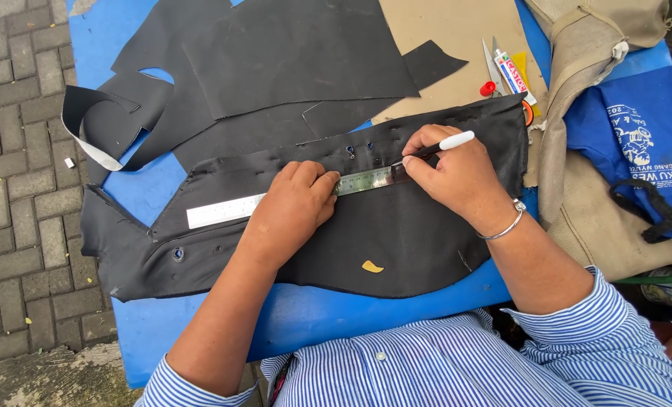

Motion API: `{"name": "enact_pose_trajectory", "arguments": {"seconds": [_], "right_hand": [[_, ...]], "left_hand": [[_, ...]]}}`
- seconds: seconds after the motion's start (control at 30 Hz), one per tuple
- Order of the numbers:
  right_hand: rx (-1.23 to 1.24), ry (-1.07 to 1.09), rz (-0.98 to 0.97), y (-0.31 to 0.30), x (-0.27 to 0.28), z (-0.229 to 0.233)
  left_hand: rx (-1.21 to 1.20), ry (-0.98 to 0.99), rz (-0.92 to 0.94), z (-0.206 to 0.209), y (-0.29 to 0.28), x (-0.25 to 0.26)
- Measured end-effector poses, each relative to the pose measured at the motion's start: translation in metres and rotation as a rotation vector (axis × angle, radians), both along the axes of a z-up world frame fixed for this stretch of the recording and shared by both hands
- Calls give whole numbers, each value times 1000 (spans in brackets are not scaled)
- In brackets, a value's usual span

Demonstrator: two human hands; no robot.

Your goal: Using a ruler and a white marker to draw layout lines on a piece of black leather.

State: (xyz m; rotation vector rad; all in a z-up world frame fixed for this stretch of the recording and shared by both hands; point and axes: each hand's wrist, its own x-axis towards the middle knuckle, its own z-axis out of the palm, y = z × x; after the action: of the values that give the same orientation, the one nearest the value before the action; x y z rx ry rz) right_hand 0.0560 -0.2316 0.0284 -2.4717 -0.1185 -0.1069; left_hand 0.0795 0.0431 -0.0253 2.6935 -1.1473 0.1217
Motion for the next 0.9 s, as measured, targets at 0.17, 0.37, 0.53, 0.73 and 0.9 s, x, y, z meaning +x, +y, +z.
{"name": "enact_pose_trajectory", "arguments": {"seconds": [0.17,0.37,0.53,0.73,0.9], "right_hand": [[1,3,14,-1,0,1],[-4,5,20,-2,2,1],[2,0,29,-2,1,0],[7,8,19,-4,2,-3],[21,15,13,-5,3,-2]], "left_hand": [[-58,-32,-32,-9,-20,2],[-106,-74,-62,-19,-44,4],[-151,-153,-51,-10,-55,-7],[-82,-19,140,38,-72,-66],[81,391,150,39,-79,-71]]}}
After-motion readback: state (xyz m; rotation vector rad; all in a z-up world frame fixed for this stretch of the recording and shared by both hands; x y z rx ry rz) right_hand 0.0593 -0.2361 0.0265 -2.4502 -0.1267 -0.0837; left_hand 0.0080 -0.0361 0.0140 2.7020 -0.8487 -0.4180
